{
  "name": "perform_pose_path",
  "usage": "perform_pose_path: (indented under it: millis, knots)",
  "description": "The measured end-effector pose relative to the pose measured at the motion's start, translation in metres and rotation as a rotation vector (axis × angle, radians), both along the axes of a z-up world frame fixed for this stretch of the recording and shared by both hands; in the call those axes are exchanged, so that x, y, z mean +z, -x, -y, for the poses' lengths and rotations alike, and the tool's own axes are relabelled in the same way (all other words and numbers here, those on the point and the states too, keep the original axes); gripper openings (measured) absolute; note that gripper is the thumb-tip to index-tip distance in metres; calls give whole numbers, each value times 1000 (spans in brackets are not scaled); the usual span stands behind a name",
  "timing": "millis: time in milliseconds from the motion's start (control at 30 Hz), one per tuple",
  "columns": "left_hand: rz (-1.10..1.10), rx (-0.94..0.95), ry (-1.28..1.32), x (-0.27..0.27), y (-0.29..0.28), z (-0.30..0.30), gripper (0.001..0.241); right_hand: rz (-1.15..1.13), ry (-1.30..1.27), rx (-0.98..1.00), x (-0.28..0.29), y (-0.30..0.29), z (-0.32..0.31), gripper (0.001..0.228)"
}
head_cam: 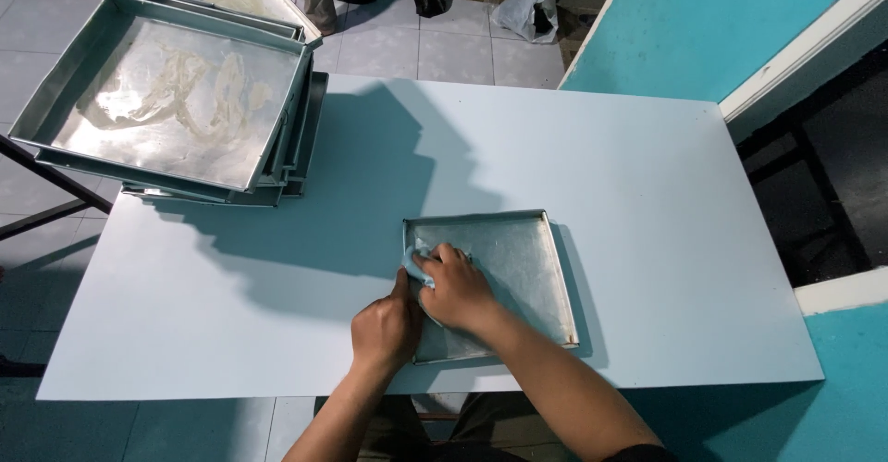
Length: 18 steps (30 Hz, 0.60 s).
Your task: Cleaning a metal baking tray by wiping it thoroughly with a cloth to remove residue.
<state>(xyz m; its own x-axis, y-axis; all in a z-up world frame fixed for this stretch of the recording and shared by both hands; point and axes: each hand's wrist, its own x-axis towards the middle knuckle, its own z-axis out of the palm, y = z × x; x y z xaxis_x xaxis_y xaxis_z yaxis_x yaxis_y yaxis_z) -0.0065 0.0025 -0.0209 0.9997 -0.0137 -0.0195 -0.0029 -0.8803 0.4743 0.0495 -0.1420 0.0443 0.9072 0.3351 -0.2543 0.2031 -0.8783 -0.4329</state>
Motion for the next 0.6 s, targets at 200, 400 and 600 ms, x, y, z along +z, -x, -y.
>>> perform_pose_path:
  millis: [200, 400, 600]
  knots:
    - [-19, -2, -20, 6, 1, 1, 63, -24, -26, 99, -4, 14, 21, 61]
    - [22, -146, 29, 36, 6, -12, 64, -52, -91, 166, 27, 24, 29, 54]
    - [-40, -311, 206, 65, 39, -29, 142, 23, -50, 149, 11, 28, 31, 61]
